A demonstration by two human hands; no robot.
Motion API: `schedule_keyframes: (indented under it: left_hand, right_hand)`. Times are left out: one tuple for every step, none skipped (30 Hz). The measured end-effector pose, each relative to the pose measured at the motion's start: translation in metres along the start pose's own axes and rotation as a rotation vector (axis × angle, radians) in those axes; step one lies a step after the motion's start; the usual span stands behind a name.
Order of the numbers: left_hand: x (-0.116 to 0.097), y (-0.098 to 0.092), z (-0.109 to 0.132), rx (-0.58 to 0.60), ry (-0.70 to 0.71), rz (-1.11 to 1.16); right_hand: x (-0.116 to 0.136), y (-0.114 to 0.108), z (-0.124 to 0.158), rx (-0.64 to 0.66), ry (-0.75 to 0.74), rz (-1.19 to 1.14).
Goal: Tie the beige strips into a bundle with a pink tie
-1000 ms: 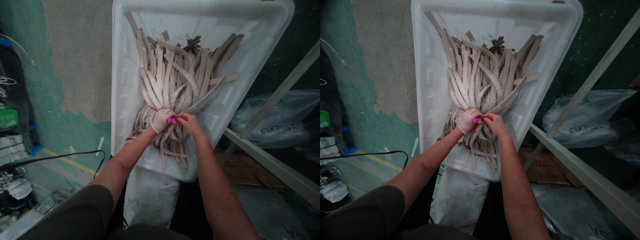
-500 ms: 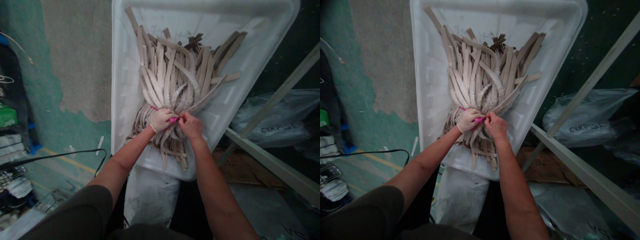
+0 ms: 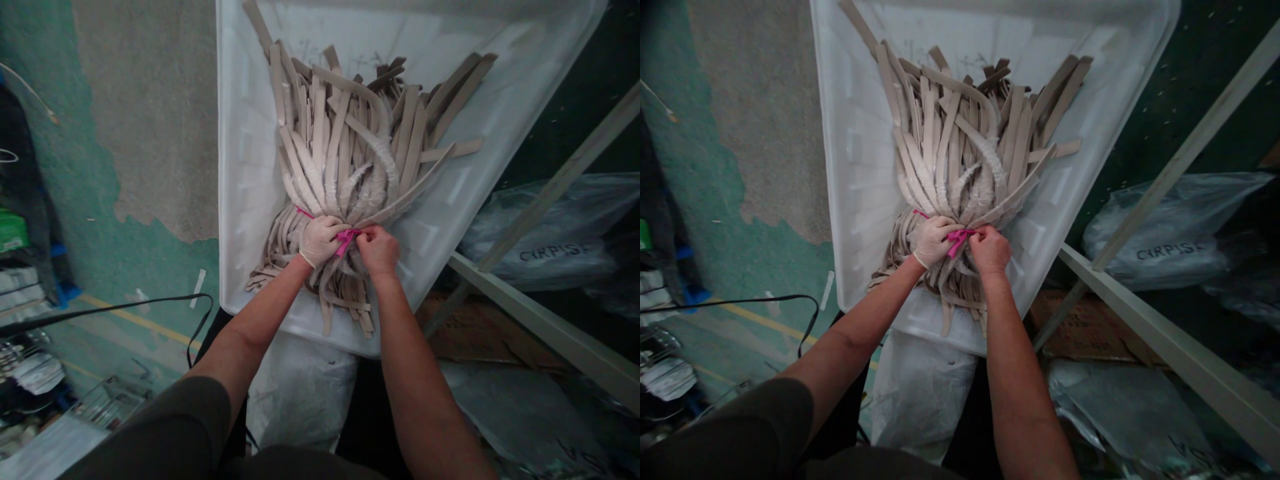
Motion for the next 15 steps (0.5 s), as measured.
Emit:
schedule_keyframes:
  left_hand:
    - [0.0, 0.001, 0.0, -0.016, -0.019, 0.017]
    - [0.0, 0.003, 0.0, -0.035, -0.044, 0.036]
    - [0.0, 0.004, -0.001, -0.052, -0.071, 0.056]
    - [-0.001, 0.005, -0.002, -0.067, -0.101, 0.077]
    - [-0.001, 0.005, -0.003, -0.076, -0.125, 0.097]
    - [-0.003, 0.004, -0.005, -0.072, -0.134, 0.114]
    - [-0.005, 0.0, -0.006, -0.054, -0.123, 0.132]
    - [-0.008, -0.005, -0.006, -0.027, -0.086, 0.159]
    - [-0.011, -0.014, -0.004, -0.004, -0.041, 0.2]
    - [-0.012, -0.026, -0.001, -0.001, -0.007, 0.26]
    - [-0.012, -0.04, 0.003, -0.022, 0.005, 0.328]
    - [-0.01, -0.056, 0.009, -0.066, -0.011, 0.391]
    - [-0.005, -0.073, 0.016, -0.126, -0.054, 0.44]
    - [0.002, -0.09, 0.023, -0.194, -0.114, 0.468]
    - [0.01, -0.106, 0.032, -0.254, -0.17, 0.473]
  right_hand:
    - [0.0, 0.001, -0.001, 0.004, 0.012, -0.005]
    - [-0.001, 0.002, -0.002, 0.012, 0.022, -0.009]
    - [-0.001, 0.003, -0.003, 0.023, 0.031, -0.014]
    - [-0.001, 0.003, -0.004, 0.035, 0.037, -0.022]
    - [0.0, 0.004, -0.005, 0.042, 0.043, -0.03]
    - [0.0, 0.004, -0.005, 0.044, 0.052, -0.039]
    - [0.001, 0.004, -0.004, 0.043, 0.061, -0.05]
    - [0.002, 0.004, -0.003, 0.041, 0.071, -0.067]
    - [0.003, 0.003, 0.0, 0.035, 0.078, -0.088]
    - [0.004, 0.002, 0.003, 0.029, 0.074, -0.114]
    - [0.007, 0.0, 0.007, 0.024, 0.061, -0.143]
    - [0.01, -0.004, 0.012, 0.02, 0.039, -0.173]
    - [0.013, -0.01, 0.018, 0.018, 0.012, -0.204]
    - [0.018, -0.017, 0.025, 0.018, -0.015, -0.235]
    - [0.023, -0.026, 0.032, 0.016, -0.04, -0.267]
Point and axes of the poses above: each hand's wrist, its own z-axis away from the middle knuckle, its own y-axis out of the palm, x = y × z, the point moved 3 cm from there along -z, towards the middle knuckle, and after that the axes turned 14 degrees about -y, right-handed, at the moved point
